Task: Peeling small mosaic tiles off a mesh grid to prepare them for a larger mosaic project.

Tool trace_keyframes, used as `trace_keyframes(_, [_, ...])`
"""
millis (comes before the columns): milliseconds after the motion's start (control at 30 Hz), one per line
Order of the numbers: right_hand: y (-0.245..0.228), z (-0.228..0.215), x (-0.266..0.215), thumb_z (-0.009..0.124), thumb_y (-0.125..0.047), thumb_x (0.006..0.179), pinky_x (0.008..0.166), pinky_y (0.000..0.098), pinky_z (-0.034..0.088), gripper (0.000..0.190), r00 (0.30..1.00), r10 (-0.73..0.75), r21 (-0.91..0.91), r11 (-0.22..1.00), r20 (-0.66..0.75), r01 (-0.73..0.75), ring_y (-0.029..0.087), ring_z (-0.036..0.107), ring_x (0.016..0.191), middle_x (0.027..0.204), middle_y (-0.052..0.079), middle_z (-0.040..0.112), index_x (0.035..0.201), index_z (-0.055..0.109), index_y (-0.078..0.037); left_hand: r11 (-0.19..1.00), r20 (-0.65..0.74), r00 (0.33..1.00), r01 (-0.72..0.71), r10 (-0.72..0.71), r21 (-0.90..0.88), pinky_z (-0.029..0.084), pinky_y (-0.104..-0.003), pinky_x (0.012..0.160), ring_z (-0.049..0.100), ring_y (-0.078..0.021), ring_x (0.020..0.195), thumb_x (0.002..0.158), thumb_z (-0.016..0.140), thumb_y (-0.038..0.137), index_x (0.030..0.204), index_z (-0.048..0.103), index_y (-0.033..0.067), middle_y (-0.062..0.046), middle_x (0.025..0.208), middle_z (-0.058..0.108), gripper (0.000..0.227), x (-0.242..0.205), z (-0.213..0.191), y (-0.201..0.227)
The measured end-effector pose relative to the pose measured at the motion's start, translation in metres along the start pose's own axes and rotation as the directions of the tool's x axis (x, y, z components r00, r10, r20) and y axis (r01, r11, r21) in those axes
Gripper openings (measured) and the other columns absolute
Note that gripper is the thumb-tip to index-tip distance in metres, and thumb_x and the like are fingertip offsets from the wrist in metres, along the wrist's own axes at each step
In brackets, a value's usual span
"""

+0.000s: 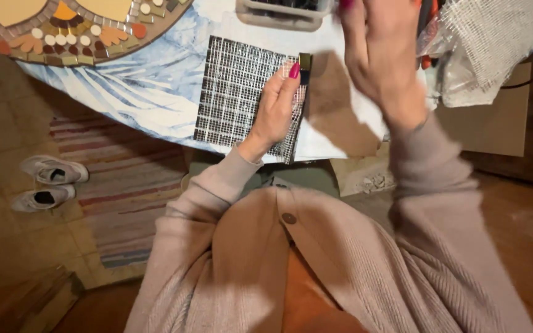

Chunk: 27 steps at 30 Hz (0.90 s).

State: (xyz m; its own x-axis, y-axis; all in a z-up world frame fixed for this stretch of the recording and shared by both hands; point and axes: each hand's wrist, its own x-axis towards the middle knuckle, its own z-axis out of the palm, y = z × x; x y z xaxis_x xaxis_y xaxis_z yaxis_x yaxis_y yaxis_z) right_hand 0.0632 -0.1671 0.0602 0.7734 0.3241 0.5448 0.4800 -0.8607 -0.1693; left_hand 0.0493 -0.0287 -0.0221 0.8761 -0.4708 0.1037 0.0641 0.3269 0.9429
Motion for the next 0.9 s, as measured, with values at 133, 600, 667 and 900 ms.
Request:
trace_keyframes(133, [-0.020,0.038,-0.055,0.039,-0.021,0.094,0.045,0.0291,0.029,0.032,0.903,0.427,0.305,0.854,0.052,-0.422,0.020,0.034,0.048,0.055,0.007,0.036,0.066,0.042,-0.006,0.996,0.000,0.997,-0.082,0.082,0.041,0.034,-0.024,0.063,0.038,-0.0091,0.062,0.091,0.027,0.026,0.078,0.046,0.0101,0.001,0.066,0.039,0.028,0.002,0.002,-0.007])
trace_keyframes(600, [-0.039,0.044,-0.056,0.031,-0.026,0.094,0.048,0.0334,0.042,0.039,0.842,0.523,0.469,0.714,0.135,-0.519,0.032,0.050,0.051,0.054,0.013,0.048,0.068,0.049,-0.005,0.990,0.052,0.995,-0.083,0.090,-0.110,0.038,-0.024,0.071,0.040,-0.0086,0.072,0.093,0.031,0.019,0.084,0.053,0.0064,0.000,0.076,0.046,0.027,0.001,0.002,-0.019])
trace_keyframes(667, [-0.033,0.048,-0.060,0.027,-0.026,0.094,0.047,0.0352,0.041,0.040,0.872,0.468,0.473,0.742,0.141,-0.475,0.035,0.050,0.052,0.056,0.016,0.047,0.069,0.049,-0.003,0.985,0.058,0.993,-0.092,0.101,-0.147,0.037,-0.024,0.068,0.039,-0.0088,0.071,0.092,0.032,0.019,0.081,0.053,0.0069,0.000,0.074,0.045,0.026,0.003,0.003,-0.022])
trace_keyframes(900, [-0.014,0.072,-0.079,0.023,-0.023,0.094,0.043,0.0303,0.040,0.042,0.898,0.431,0.577,0.714,0.083,-0.396,0.027,0.046,0.042,0.046,0.010,0.043,0.062,0.046,-0.006,0.933,0.016,1.000,0.004,0.002,-0.359,0.036,-0.020,0.065,0.042,-0.0085,0.059,0.092,0.031,0.027,0.078,0.048,0.0104,0.000,0.063,0.044,0.028,0.004,0.003,-0.005])
